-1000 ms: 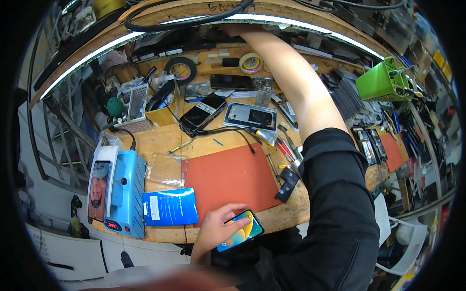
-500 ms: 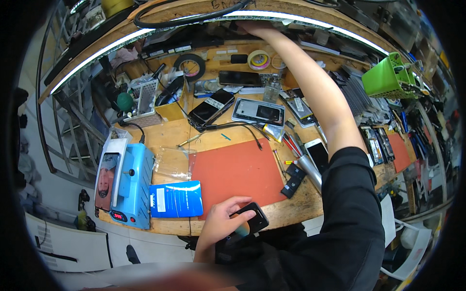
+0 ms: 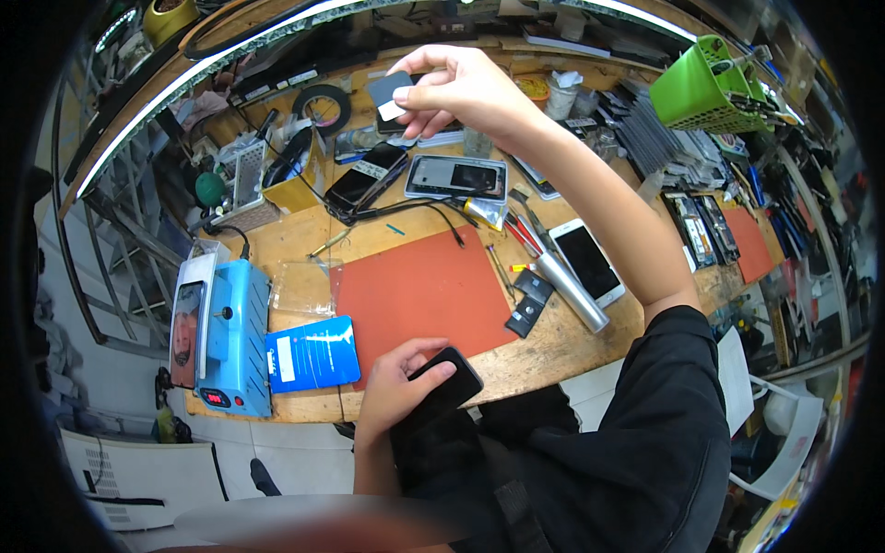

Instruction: The person marks a smartphone battery with a marker, closes the device, and connects it to a charger. They then use a SIM ejector tool to open the SIM tray on another phone, place a SIM card inside, and secure it with tape before writing on the tape.

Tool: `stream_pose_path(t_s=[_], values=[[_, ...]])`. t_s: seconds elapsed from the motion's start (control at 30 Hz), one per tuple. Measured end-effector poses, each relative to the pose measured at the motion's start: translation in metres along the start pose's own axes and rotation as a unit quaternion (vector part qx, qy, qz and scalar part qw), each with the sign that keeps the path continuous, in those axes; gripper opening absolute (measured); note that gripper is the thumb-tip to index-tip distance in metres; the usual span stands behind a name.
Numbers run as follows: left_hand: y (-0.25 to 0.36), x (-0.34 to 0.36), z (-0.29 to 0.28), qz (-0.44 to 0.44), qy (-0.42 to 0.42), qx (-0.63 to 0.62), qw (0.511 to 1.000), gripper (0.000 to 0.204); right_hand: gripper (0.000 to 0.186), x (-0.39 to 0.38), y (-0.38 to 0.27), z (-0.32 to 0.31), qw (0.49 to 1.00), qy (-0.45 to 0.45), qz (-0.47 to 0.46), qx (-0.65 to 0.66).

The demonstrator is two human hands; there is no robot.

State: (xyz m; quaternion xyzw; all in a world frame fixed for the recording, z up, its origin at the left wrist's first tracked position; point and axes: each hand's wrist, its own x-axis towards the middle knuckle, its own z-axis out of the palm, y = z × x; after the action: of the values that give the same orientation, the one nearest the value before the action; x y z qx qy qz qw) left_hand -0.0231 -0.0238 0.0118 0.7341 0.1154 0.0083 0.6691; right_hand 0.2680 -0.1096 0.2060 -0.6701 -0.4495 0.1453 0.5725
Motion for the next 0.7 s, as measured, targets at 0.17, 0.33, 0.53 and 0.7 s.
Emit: stream_pose_path(t_s=[0.17,0.33,0.53,0.7], values=[[0.003,0.000,0.003,-0.012,0.012,-0.023,1.000,0.042,0.034,-0.029,-0.013,0.007,0.999,-0.032,0.009,0.028],[0.001,0.000,0.007,-0.038,0.032,0.005,0.999,0.042,0.036,-0.046,-0.018,0.009,0.998,-0.045,-0.005,0.039],[-0.001,-0.001,0.009,-0.009,0.042,0.014,0.999,0.042,0.028,-0.058,-0.022,0.010,0.998,-0.051,-0.012,0.024],[0.000,-0.001,0.009,-0.014,0.035,0.004,0.999,0.043,0.023,-0.057,-0.017,0.006,0.992,-0.083,-0.002,0.098]])
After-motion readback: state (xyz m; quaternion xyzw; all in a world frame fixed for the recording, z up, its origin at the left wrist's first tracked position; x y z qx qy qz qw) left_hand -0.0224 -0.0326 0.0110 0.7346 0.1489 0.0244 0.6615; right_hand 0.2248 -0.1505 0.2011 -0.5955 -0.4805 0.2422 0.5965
